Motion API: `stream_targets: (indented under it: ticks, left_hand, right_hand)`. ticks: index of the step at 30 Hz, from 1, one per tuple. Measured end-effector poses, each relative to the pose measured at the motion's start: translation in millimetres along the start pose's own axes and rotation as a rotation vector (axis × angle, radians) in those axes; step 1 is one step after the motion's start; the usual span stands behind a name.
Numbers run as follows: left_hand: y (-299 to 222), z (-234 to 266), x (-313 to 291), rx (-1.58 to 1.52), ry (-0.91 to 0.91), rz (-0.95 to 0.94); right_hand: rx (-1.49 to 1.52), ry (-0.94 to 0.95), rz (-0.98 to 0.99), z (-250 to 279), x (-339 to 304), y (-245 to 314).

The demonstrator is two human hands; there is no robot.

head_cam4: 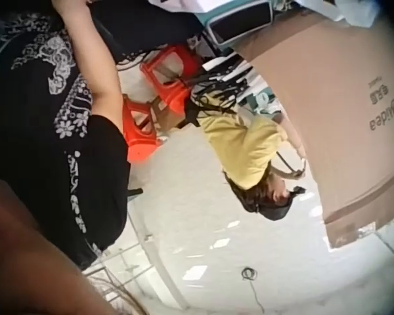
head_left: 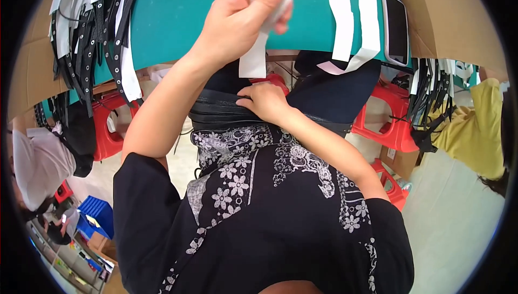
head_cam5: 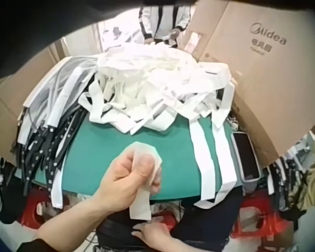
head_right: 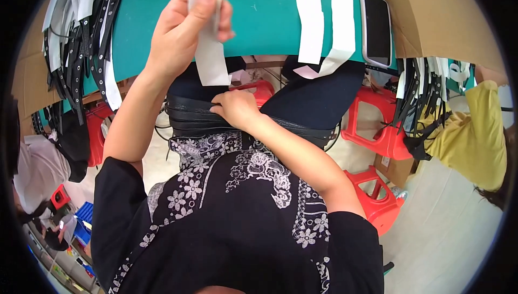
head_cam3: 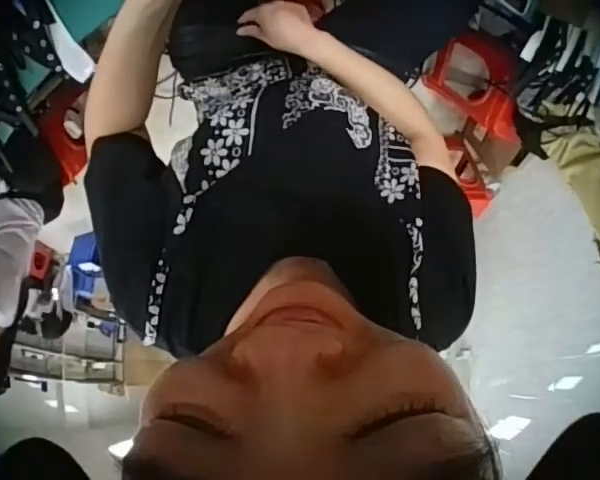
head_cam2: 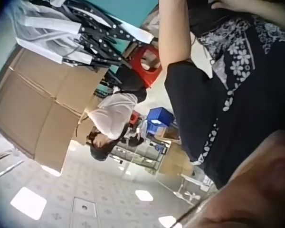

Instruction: The worker is assembling belt components by attaching white plastic pieces onto black belt straps at a factory workbench.

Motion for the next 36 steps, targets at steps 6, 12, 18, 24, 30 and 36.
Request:
stream_targets:
  ticks: [6, 12, 18, 24, 30, 36]
  left_hand:
    - [3.7, 2.7, -18.1, 0.295, 0.769, 0.074]
    - [42.9, -13.3, -38.6, 0.393, 1.049, 0.443]
    - [51.2, -28.9, -29.4, 0.347, 1.029, 0.511]
    - [44.5, -70.1, -17.0, 0.348, 1.107, 0.408]
    - [49.3, -30.4, -19.6, 0.301, 0.771, 0.514]
    - [45.7, -46.9, -22.2, 0.191, 0.563, 0.270]
  right_hand:
    - [-0.042, 0.004, -0.086, 96.7, -0.3, 9.3]
    - [-0.217, 0.013, -0.183, 211.8, -62.3, -18.8]
    - [-0.350, 0.481, -0.800, 279.7, -196.6, -99.0]
    - [0.453, 0.290, -0.218, 169.7, -55.2, -27.3]
    - [0.452, 0.433, -0.448, 191.6, -81.7, -69.4]
    - [0.525, 0.362, -0.196, 162.4, -33.0, -37.3]
Point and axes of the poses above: each hand's wrist, its own x-axis towards the middle knuckle, its own z-axis out of the back of the hand, y = z × x, the point moved 4 cm from there along x, towards the middle knuckle, and after that the axes turned 7 degrees about -x, right-handed, at the moved point
